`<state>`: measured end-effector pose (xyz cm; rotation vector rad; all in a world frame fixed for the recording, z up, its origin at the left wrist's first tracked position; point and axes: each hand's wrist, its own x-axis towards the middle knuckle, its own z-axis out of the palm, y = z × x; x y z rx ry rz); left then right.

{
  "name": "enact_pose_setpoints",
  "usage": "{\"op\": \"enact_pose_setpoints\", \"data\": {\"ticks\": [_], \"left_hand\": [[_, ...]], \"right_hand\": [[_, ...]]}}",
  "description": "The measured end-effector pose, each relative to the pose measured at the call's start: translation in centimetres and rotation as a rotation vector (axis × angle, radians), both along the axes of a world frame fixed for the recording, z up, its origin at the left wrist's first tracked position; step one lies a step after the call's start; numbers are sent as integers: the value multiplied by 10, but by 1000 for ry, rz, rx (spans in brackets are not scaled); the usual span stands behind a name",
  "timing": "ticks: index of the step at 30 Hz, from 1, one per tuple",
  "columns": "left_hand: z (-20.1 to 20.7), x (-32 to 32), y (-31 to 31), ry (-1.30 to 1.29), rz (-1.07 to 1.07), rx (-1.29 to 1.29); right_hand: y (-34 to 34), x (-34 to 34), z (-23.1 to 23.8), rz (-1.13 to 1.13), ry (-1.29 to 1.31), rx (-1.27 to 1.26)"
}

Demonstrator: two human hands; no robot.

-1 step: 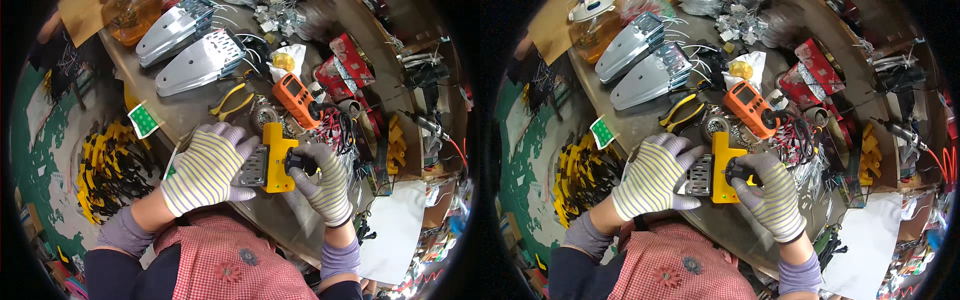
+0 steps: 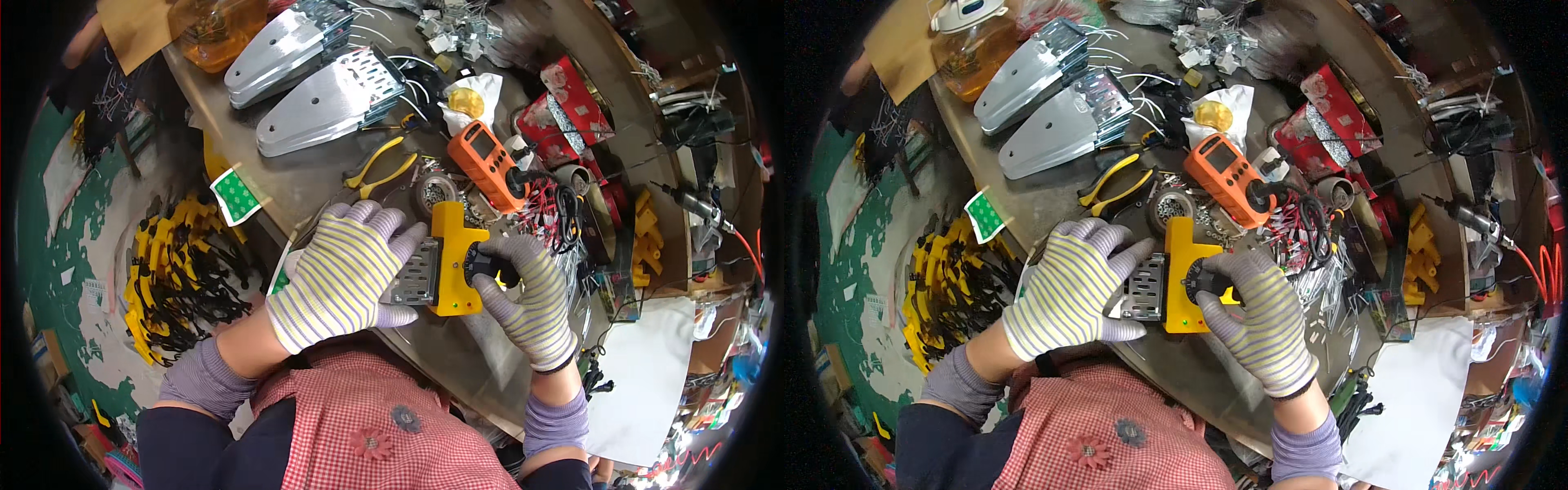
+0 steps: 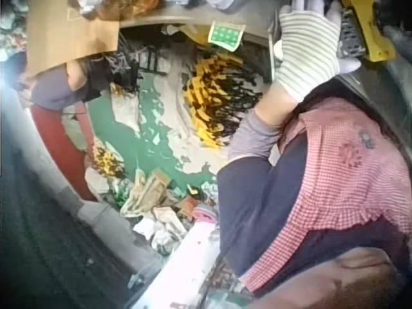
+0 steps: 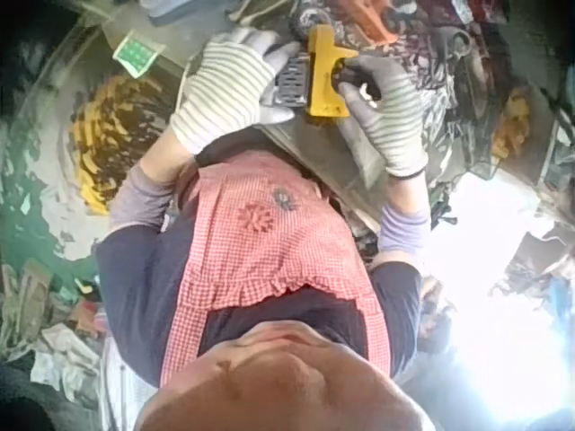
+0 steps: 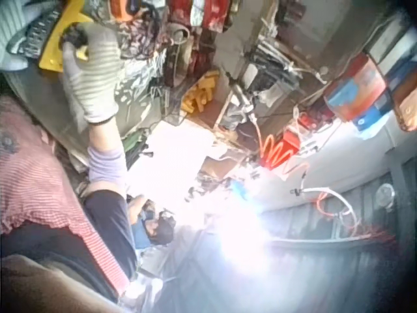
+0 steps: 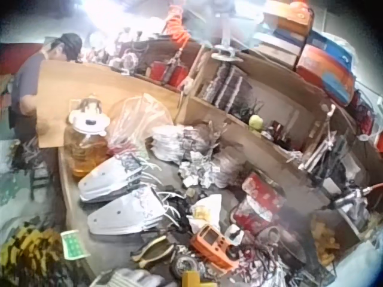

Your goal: Assembling the internal components and housing of a yellow handheld electronic device, involving soldering and screw fastening.

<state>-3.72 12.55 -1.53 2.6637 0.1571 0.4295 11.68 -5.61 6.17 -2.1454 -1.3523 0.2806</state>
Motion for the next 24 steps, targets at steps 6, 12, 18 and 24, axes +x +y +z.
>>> {"op": "enact_pose_setpoints", "data": {"ticks": [6, 12, 18, 24], "left_hand": [[-5, -2, 1, 9, -12, -35], [-6, -1, 1, -5, -19, -48], [-7, 0, -2, -30, -10, -33], [-7, -1, -3, -29, 1, -29]], "right_hand": [[11, -3, -2, 118, -352, -140], [14, -5, 3, 152, -395, -233], [19, -8, 6, 184, -487, -316], [16, 5, 12, 289, -404, -280]]}}
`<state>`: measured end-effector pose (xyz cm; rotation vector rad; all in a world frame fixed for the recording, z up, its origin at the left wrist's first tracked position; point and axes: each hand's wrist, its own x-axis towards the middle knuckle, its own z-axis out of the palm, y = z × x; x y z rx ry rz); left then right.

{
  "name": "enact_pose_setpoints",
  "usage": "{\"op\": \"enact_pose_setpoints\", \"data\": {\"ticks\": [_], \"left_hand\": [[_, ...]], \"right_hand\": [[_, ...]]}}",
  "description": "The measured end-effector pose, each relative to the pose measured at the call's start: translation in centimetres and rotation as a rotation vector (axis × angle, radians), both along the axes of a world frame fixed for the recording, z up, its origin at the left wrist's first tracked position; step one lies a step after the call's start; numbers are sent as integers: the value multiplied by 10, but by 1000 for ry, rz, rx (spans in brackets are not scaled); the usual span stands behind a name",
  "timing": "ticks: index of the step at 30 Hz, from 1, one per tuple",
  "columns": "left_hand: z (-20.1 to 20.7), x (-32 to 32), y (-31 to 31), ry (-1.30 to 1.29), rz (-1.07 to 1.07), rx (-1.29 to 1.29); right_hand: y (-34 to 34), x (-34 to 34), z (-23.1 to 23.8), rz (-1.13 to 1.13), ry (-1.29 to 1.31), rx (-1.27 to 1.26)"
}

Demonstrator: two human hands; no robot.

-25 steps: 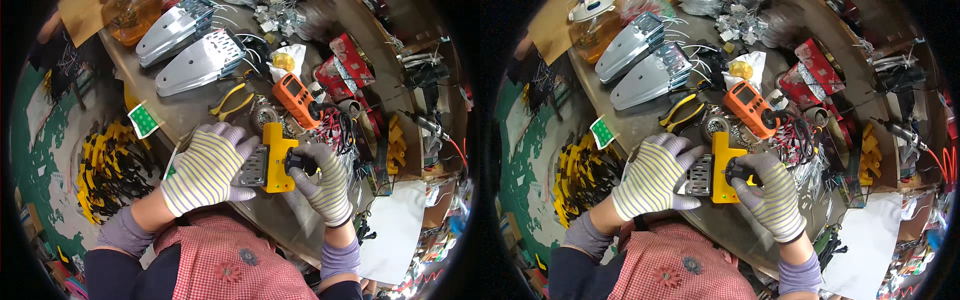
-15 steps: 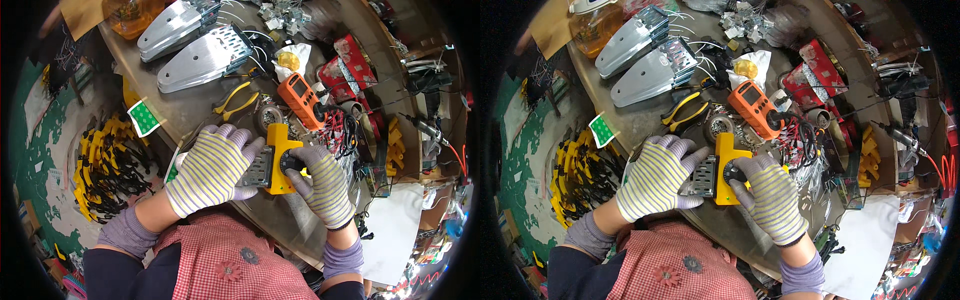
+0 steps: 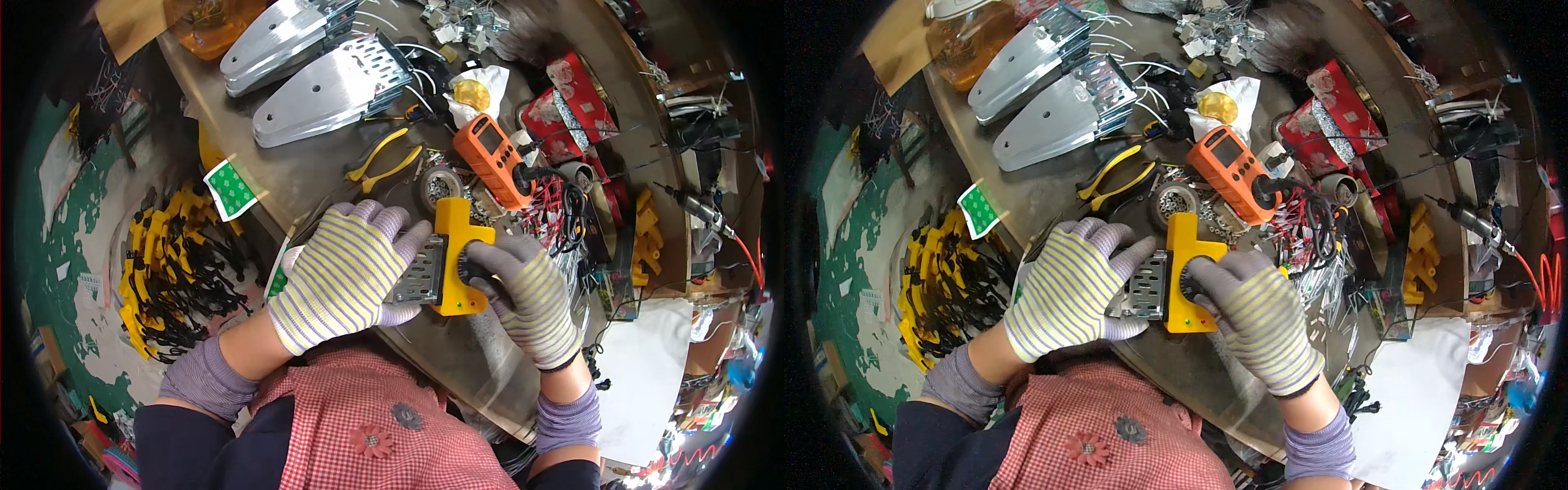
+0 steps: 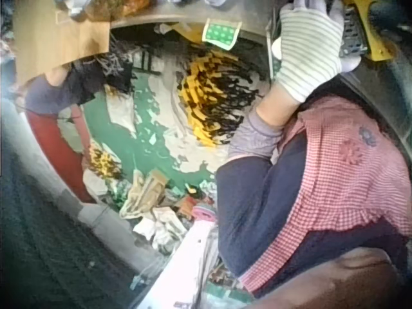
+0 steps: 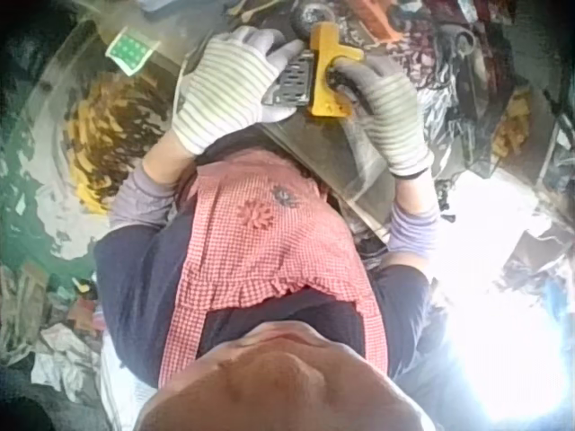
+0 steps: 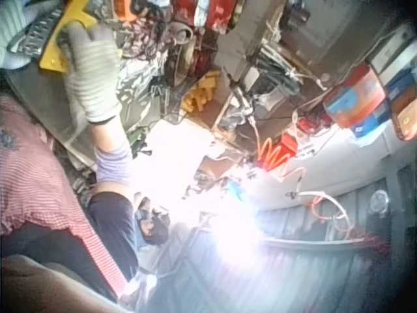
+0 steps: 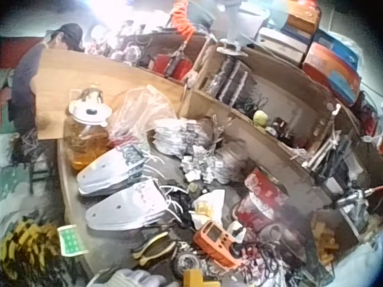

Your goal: Assembling the internal components and housing of a yellow handheld electronic device, involving soldering and screw fastening.

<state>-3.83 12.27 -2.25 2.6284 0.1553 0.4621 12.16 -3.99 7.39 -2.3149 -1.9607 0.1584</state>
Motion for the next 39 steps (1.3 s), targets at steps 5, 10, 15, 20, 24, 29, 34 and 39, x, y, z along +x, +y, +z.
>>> {"op": "enact_pose_setpoints", "data": {"ticks": [5, 10, 15, 20, 24, 29, 34, 39], "left_hand": [[-5, 1, 1, -29, -14, -32], [-7, 0, 5, -5, -32, -79], [-13, 0, 3, -49, -10, -57], [-10, 1, 2, -51, -19, -67], [-13, 1, 3, -45, -23, -74], [-16, 1, 3, -73, -13, -40], [-13, 2, 2, -44, -28, -46], [-10, 0, 4, -37, -31, -61]], "right_hand": [[-32, -5, -7, -534, 864, 494], [-36, -10, -7, -701, 1095, 313], [-43, -6, -13, -675, 869, 307], [-29, -19, -13, -455, 366, 291], [-13, -25, -11, -315, 72, 140], [-5, -22, -10, -225, -50, 22], [1, -17, -14, -89, -177, 18], [2, -24, -6, -409, 43, -71]]}}
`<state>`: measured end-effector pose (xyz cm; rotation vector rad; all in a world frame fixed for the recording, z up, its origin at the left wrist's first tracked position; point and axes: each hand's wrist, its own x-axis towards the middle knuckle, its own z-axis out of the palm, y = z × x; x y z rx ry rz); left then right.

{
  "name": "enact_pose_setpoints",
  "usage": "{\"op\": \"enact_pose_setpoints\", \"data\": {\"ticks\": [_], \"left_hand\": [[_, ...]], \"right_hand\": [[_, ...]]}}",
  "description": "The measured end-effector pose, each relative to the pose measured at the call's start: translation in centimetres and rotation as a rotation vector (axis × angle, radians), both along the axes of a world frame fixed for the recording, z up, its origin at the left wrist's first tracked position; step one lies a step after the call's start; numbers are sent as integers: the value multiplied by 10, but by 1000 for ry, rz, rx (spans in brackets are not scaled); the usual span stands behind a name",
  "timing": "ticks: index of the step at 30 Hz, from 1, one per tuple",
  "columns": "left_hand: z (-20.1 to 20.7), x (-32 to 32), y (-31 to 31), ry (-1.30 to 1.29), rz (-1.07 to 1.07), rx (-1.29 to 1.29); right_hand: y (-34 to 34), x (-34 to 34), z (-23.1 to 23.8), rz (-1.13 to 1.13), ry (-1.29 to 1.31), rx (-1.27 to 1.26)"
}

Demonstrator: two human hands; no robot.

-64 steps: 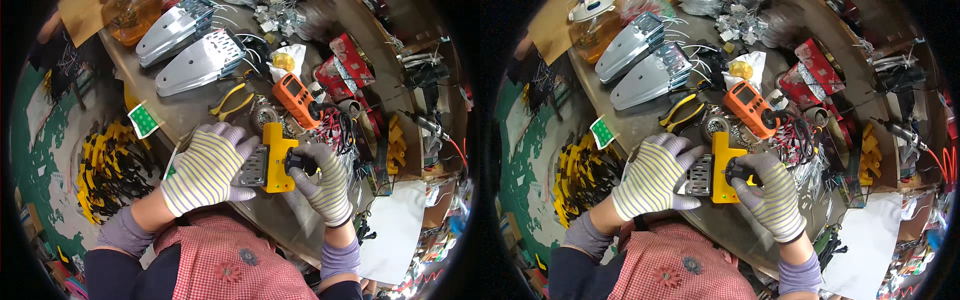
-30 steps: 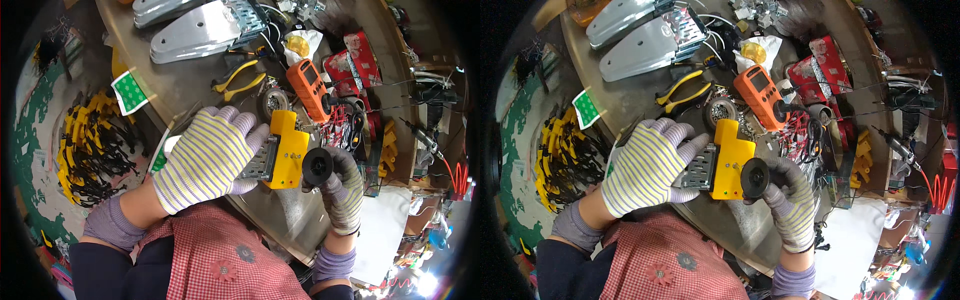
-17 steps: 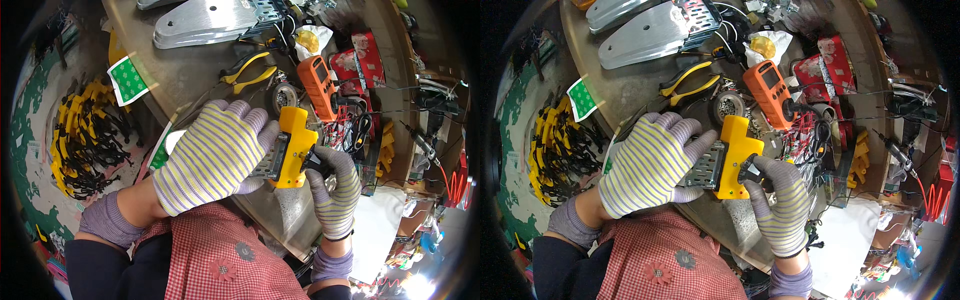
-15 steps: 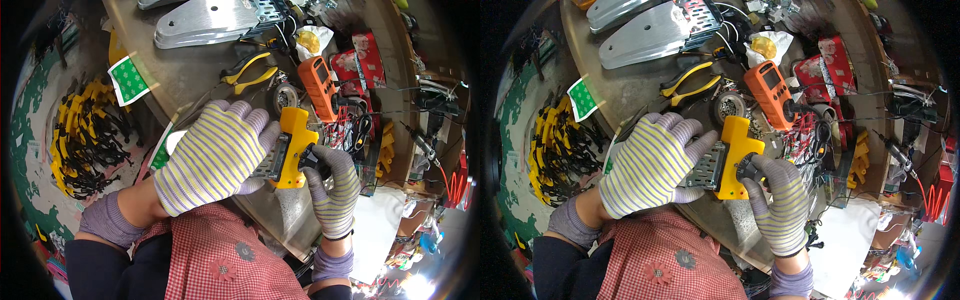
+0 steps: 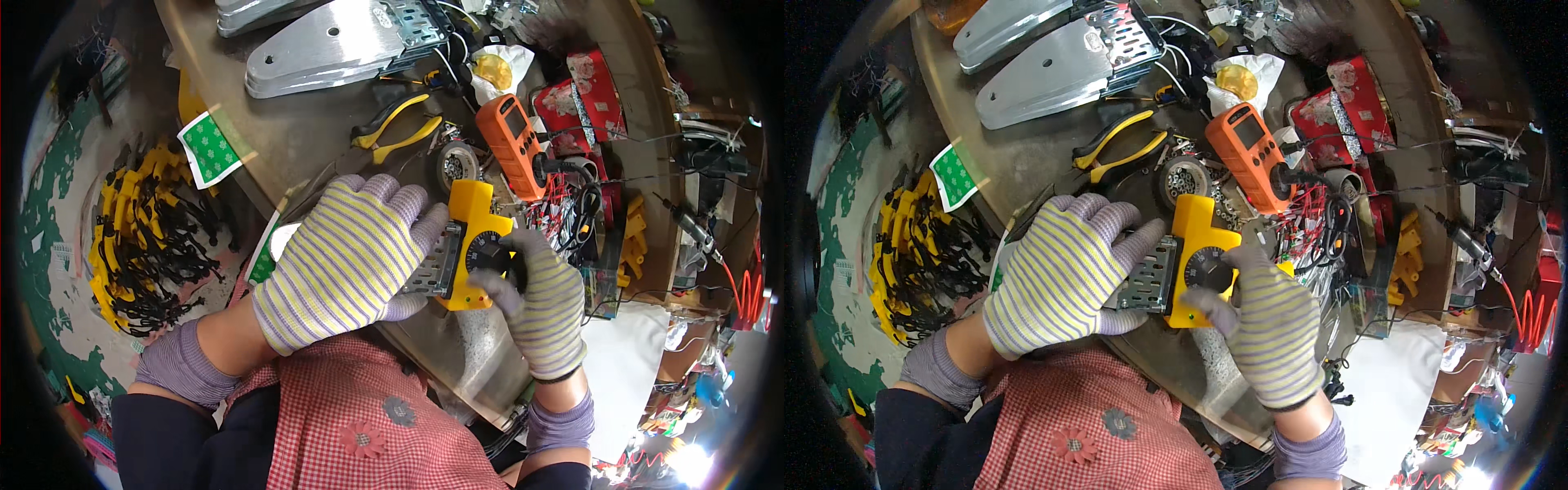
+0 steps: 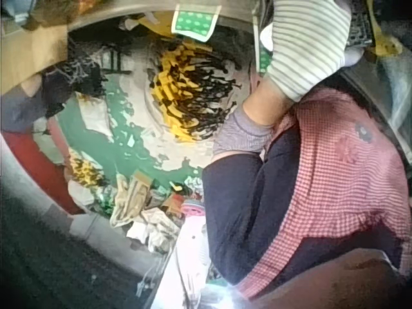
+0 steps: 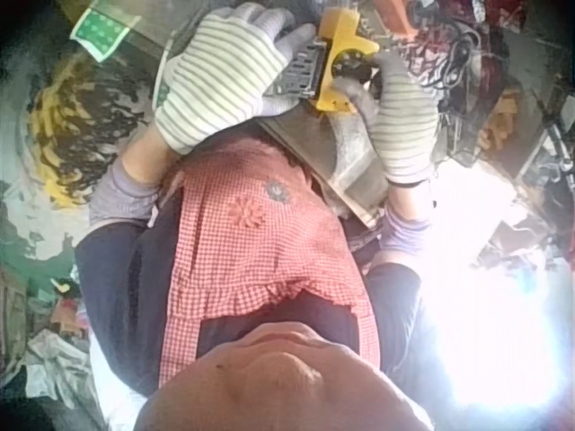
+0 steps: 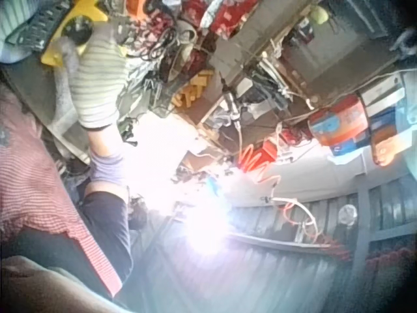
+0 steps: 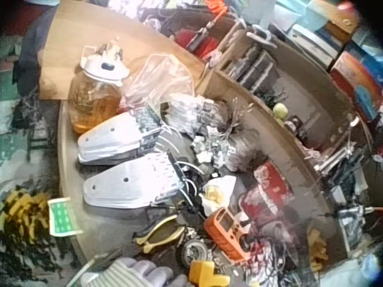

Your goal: Assembling the internal components and housing of a yellow handheld electronic device, involving soldering and screw fastening.

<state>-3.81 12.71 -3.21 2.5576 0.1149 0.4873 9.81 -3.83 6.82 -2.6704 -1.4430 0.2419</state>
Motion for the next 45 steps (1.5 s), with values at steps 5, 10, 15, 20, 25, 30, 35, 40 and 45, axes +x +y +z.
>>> {"op": "enact_pose_setpoints", "data": {"ticks": [5, 10, 15, 20, 25, 30, 35, 40, 45], "left_hand": [[0, 1, -1, -52, 5, 2], [6, 2, 1, 36, -4, 5], [4, -1, -1, -11, 4, 43], [7, 0, 0, 0, -3, 21], [9, -1, 0, 34, 25, 43], [0, -13, 11, -322, 30, -76], [-37, -81, 33, -715, 638, -476], [-84, -125, -2, -289, 589, -1037], [-92, -130, -27, -75, 336, -1587]], "right_hand": [[17, 21, 11, 458, -231, -186], [26, 41, 16, 832, -165, -228], [32, 56, 20, 964, 45, 25], [22, 34, 22, 764, -244, -275], [26, 34, 17, 986, -337, -225], [16, 24, -1, 519, -272, -81], [7, 27, -25, 383, -558, 53], [14, 14, -24, 135, -516, 31], [22, -46, -24, 394, -46, 562]]}}
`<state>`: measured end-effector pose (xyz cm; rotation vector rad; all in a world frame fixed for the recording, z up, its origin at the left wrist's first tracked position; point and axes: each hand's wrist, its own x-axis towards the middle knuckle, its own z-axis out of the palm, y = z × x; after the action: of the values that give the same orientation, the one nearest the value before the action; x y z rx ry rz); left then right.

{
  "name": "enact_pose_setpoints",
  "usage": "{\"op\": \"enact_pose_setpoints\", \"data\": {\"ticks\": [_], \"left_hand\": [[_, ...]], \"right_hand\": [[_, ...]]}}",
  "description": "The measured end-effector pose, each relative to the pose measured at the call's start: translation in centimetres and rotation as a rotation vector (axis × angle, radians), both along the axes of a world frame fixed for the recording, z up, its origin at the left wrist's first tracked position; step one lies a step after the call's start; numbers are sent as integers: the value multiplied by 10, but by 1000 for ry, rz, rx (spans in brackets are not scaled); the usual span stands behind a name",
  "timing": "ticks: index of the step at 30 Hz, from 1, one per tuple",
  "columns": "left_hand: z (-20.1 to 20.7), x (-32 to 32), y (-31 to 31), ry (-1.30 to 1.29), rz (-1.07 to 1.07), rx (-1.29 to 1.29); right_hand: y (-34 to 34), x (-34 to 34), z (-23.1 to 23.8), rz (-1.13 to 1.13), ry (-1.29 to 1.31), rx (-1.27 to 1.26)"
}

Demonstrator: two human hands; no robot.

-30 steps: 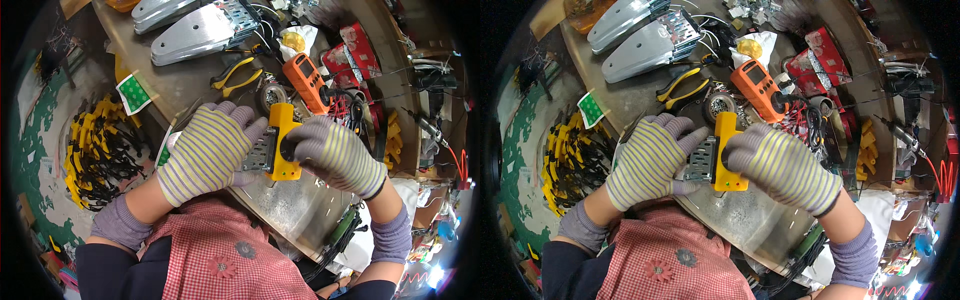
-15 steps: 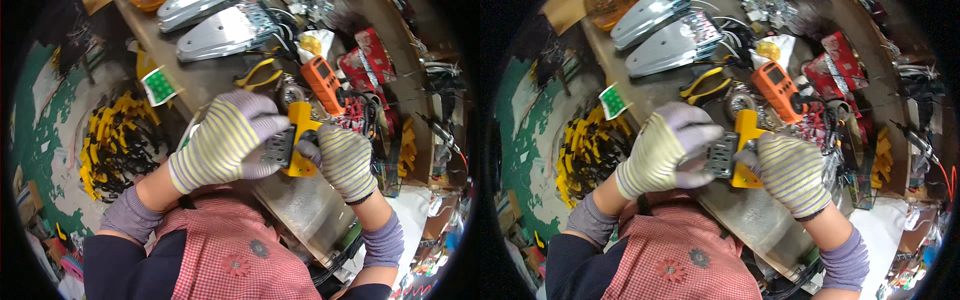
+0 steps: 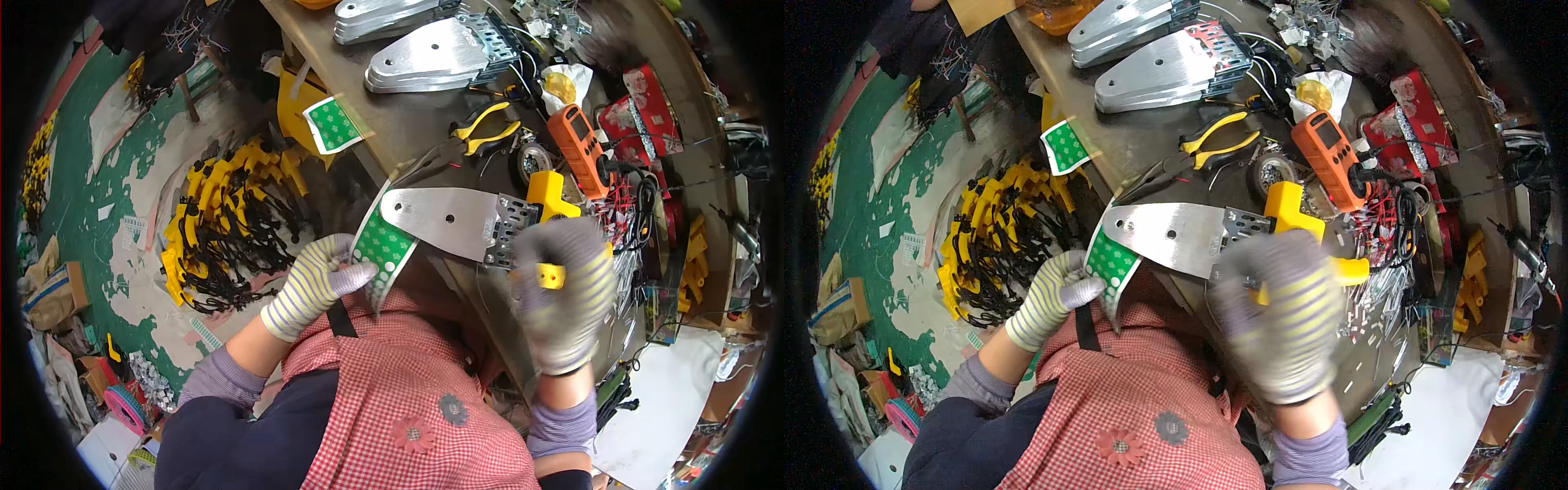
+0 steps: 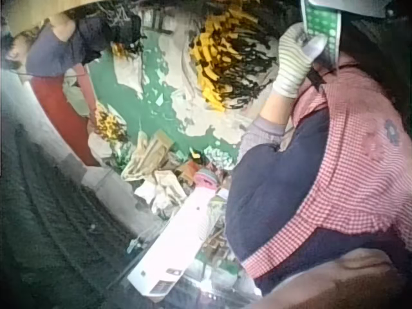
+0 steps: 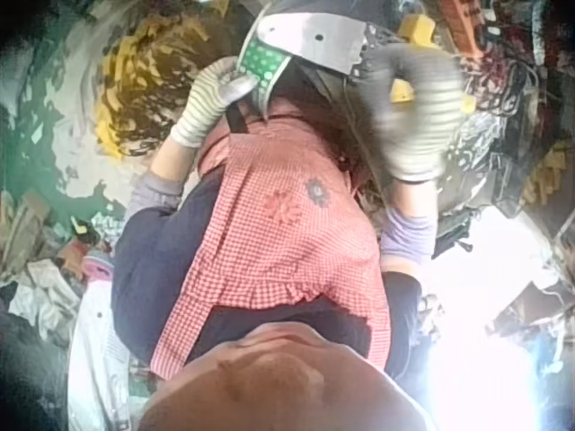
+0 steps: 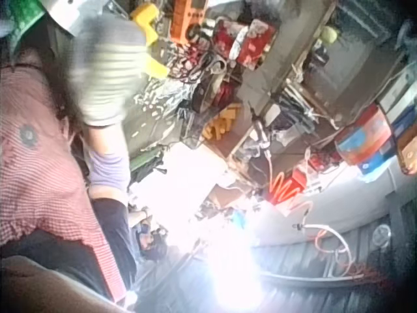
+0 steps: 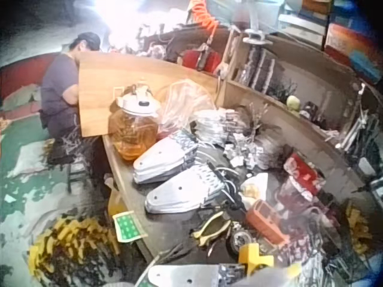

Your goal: Assembling the internal components and housing of a yellow handheld electronic device, involving soldering and screw fastening.

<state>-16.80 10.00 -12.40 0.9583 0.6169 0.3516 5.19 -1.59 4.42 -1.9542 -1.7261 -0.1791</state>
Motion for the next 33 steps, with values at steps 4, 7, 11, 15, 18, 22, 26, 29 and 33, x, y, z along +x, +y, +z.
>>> {"op": "enact_pose_setpoints", "data": {"ticks": [4, 7, 11, 15, 18, 22, 26, 29, 33], "left_hand": [[21, 5, 7, -1, -52, -65], [20, -2, 12, -2, -83, -72], [28, -3, 16, 1, -112, 97], [32, 0, 17, 62, -76, 433], [32, 5, 15, 37, -9, 625], [27, 9, 18, -58, 47, 840], [29, 11, 21, -45, 19, 947], [28, 15, 22, -48, 49, 876], [41, 8, 45, 72, -175, 1082]], "right_hand": [[21, -41, -41, 192, -10, -59], [25, -47, -47, 206, 19, -98], [28, -52, -49, 193, 50, -140], [32, -58, -55, 164, -29, -115], [34, -64, -52, 165, -84, -87], [37, -64, -50, 116, -11, -109], [35, -57, -59, 111, 12, -86], [31, -45, -60, 62, -4, 44], [-5, -16, -31, -18, 120, 147]]}}
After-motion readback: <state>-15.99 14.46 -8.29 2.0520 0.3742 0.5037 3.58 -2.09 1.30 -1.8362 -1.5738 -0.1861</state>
